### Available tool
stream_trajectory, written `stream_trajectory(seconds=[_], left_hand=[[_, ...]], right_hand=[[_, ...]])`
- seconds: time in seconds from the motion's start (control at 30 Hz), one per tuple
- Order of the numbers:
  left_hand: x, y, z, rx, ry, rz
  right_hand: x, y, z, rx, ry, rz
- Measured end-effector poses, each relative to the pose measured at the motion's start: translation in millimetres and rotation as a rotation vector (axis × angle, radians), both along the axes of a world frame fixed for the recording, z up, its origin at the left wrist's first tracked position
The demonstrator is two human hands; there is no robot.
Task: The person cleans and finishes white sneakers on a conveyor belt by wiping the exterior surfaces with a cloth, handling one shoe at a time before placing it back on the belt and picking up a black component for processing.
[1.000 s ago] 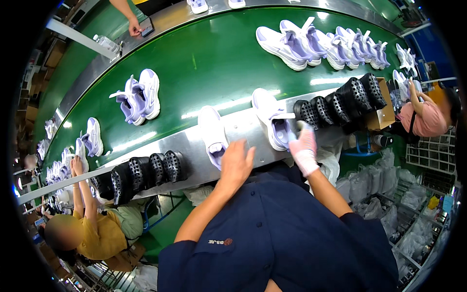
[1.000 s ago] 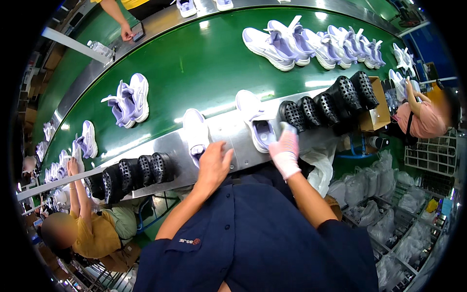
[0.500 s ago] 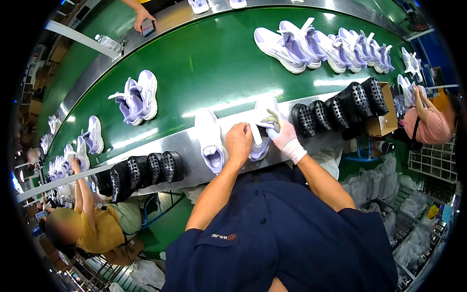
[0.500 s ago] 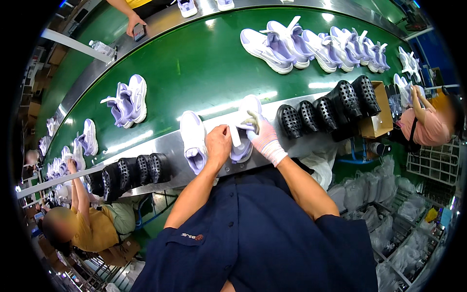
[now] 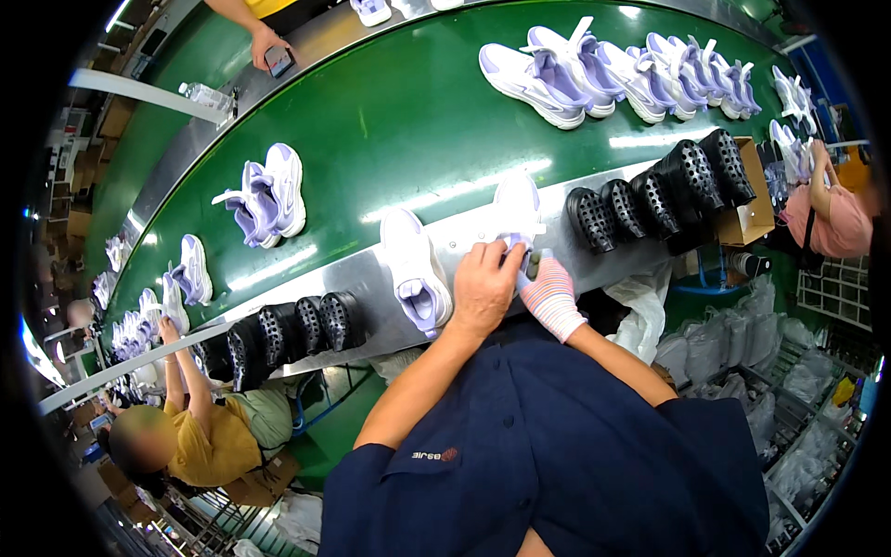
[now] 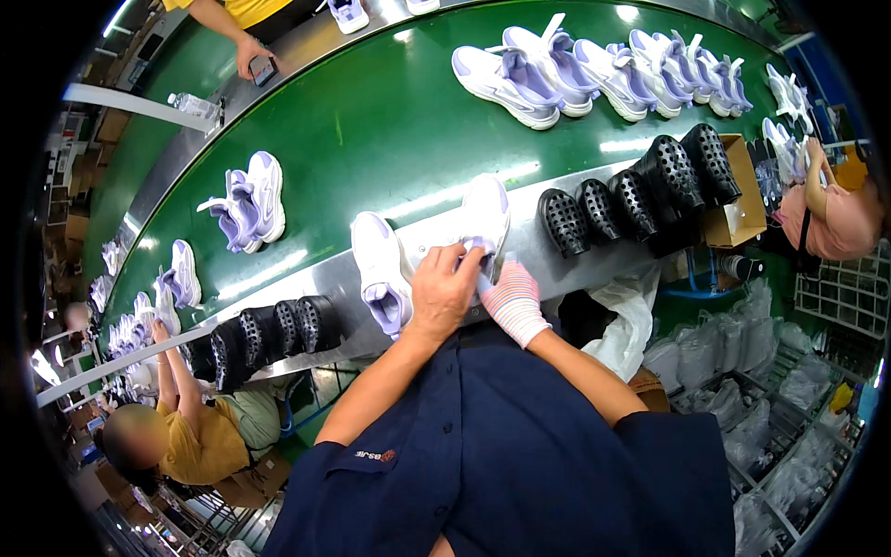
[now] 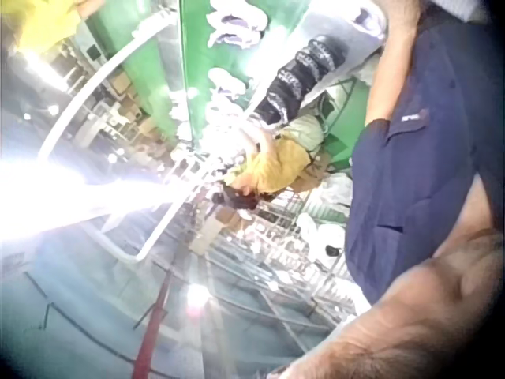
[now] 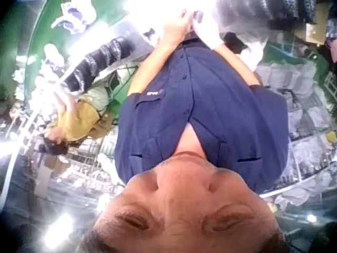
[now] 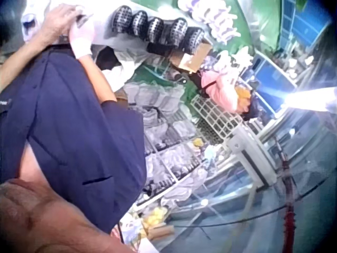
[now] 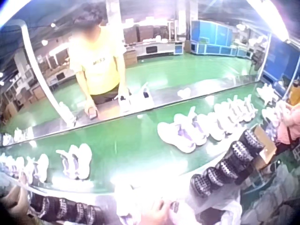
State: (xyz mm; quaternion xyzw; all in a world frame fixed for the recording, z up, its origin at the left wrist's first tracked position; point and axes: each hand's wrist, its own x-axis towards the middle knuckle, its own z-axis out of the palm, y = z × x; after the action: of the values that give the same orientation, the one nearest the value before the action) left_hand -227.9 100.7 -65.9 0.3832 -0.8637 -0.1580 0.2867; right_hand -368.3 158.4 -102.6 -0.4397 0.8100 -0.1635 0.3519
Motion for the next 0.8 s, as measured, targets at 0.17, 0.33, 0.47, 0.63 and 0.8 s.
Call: stream_trajectory(seconds=[0.17, 0.33, 0.47, 0.63, 0.8], left_hand=[[7, -10, -23, -0.085, -0.135, -0.070], [10, -3, -11, -0.029, -0.224, -0.175], [18, 24, -1, 0.157, -0.144, 0.136], [23, 24, -26, 0.684, 0.018, 0.448], [23, 30, -25, 1.189, 0.599, 0.767]], right_hand=[[0, -7, 2, 0.085, -0.166, -0.166], [6, 2, -19, -0.041, -0.016, -0.033], [12, -7, 4, 0.039, -0.006, 0.048], [32, -18, 31, 0.078, -0.062, 0.286], [34, -19, 18, 0.033, -0.011, 0.410]])
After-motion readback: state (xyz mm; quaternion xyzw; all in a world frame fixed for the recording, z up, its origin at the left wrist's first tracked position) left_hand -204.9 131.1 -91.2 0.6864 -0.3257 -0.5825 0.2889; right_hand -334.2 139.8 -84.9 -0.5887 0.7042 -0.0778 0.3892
